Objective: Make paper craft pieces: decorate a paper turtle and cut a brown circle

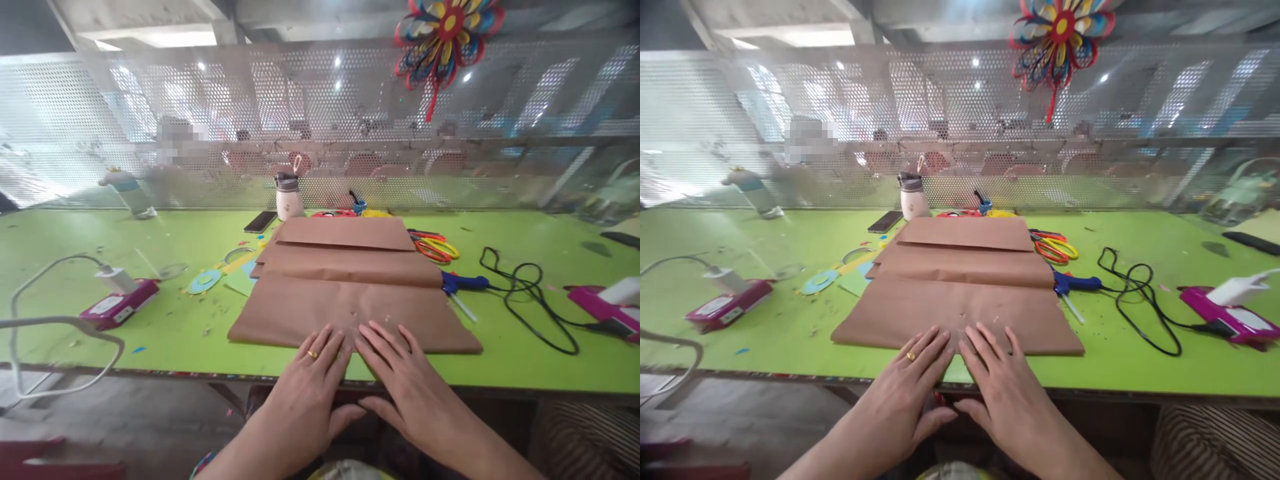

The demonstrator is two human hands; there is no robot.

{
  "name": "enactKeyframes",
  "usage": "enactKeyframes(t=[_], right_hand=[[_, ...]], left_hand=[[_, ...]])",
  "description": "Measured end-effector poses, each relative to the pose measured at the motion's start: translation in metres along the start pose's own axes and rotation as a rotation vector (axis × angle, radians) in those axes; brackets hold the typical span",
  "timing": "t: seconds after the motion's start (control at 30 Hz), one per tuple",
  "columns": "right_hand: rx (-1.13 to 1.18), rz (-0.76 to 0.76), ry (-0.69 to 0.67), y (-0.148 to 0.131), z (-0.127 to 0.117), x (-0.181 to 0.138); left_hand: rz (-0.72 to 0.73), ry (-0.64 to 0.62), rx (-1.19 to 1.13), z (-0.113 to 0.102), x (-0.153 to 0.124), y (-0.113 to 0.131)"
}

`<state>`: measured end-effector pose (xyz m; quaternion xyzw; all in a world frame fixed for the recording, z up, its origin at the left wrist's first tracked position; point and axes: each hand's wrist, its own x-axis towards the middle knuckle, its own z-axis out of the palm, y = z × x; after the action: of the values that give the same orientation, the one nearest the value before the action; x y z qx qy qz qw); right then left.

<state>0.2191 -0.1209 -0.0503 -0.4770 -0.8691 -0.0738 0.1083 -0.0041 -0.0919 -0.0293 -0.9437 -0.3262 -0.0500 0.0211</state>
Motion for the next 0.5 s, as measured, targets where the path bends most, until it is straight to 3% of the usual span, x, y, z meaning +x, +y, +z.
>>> enactKeyframes(t=[0.17, 0.5], right_hand=[[0.004, 0.003, 0.024, -0.0005, 0.0031, -0.003], [0.063, 0.047, -0.045, -0.0095, -0.0065, -0.0004]], left_hand=[[0.009, 0.036, 0.027, 0.0032, 0.0004, 0.0021], [0.08, 0.255, 0.111, 0.0084, 0.0047, -0.0028]])
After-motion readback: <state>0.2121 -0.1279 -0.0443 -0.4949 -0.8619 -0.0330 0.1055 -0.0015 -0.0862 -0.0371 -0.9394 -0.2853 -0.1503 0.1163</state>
